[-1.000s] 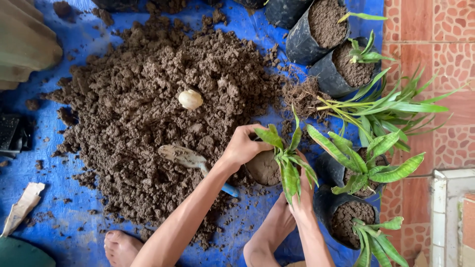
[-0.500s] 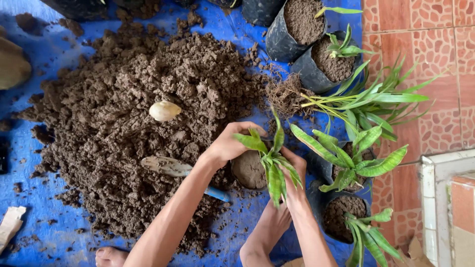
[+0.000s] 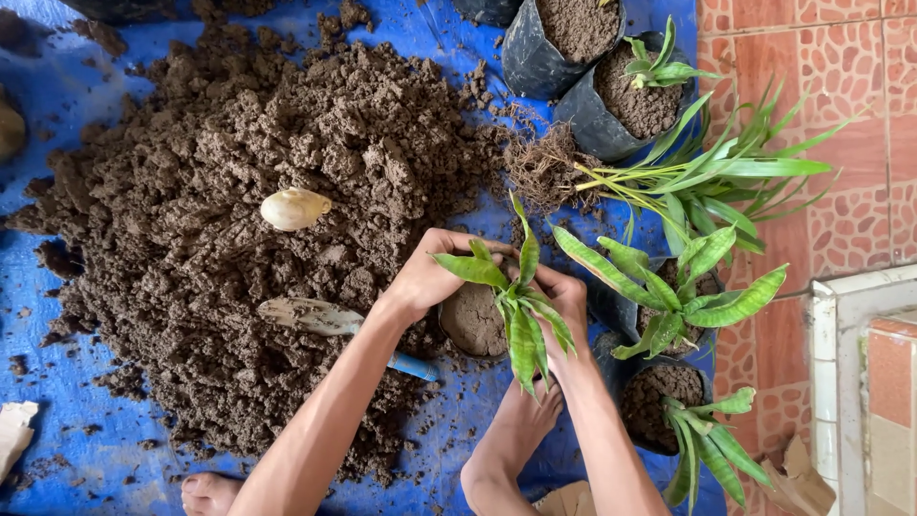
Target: Planting a small green plant into a plastic pot with soil
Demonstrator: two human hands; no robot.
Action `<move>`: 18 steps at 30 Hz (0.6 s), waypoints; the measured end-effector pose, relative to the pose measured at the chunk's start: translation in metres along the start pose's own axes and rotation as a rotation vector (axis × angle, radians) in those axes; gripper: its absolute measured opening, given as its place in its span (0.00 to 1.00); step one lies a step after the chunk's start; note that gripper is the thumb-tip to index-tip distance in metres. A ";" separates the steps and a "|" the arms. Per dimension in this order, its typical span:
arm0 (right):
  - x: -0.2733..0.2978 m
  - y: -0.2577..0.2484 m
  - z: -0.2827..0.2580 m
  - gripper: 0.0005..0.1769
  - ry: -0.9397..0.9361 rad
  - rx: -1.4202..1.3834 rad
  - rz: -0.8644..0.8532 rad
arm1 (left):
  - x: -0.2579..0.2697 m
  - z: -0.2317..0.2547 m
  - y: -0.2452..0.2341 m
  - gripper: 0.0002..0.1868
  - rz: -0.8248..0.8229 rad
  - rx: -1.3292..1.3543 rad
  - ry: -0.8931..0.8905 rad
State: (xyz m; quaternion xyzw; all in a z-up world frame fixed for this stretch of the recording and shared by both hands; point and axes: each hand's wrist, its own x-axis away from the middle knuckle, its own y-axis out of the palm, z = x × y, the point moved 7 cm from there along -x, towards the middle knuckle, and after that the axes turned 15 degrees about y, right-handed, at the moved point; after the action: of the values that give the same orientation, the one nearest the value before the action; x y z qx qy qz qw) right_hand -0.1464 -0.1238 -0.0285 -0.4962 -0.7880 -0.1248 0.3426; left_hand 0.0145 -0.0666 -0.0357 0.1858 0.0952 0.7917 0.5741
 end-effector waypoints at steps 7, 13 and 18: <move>0.018 0.000 -0.003 0.14 -0.003 -0.040 -0.024 | 0.004 0.010 0.002 0.15 0.027 -0.028 0.009; 0.021 -0.004 0.011 0.22 -0.046 -0.117 -0.032 | 0.011 0.018 0.001 0.16 0.024 -0.028 0.007; 0.032 0.001 0.004 0.21 -0.054 -0.039 -0.035 | 0.033 0.036 0.002 0.23 -0.009 -0.056 0.013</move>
State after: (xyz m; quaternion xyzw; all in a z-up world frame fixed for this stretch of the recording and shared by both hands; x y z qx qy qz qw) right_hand -0.1564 -0.0988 -0.0099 -0.4919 -0.8029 -0.1328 0.3092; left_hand 0.0185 -0.0383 0.0036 0.1639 0.0776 0.7927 0.5821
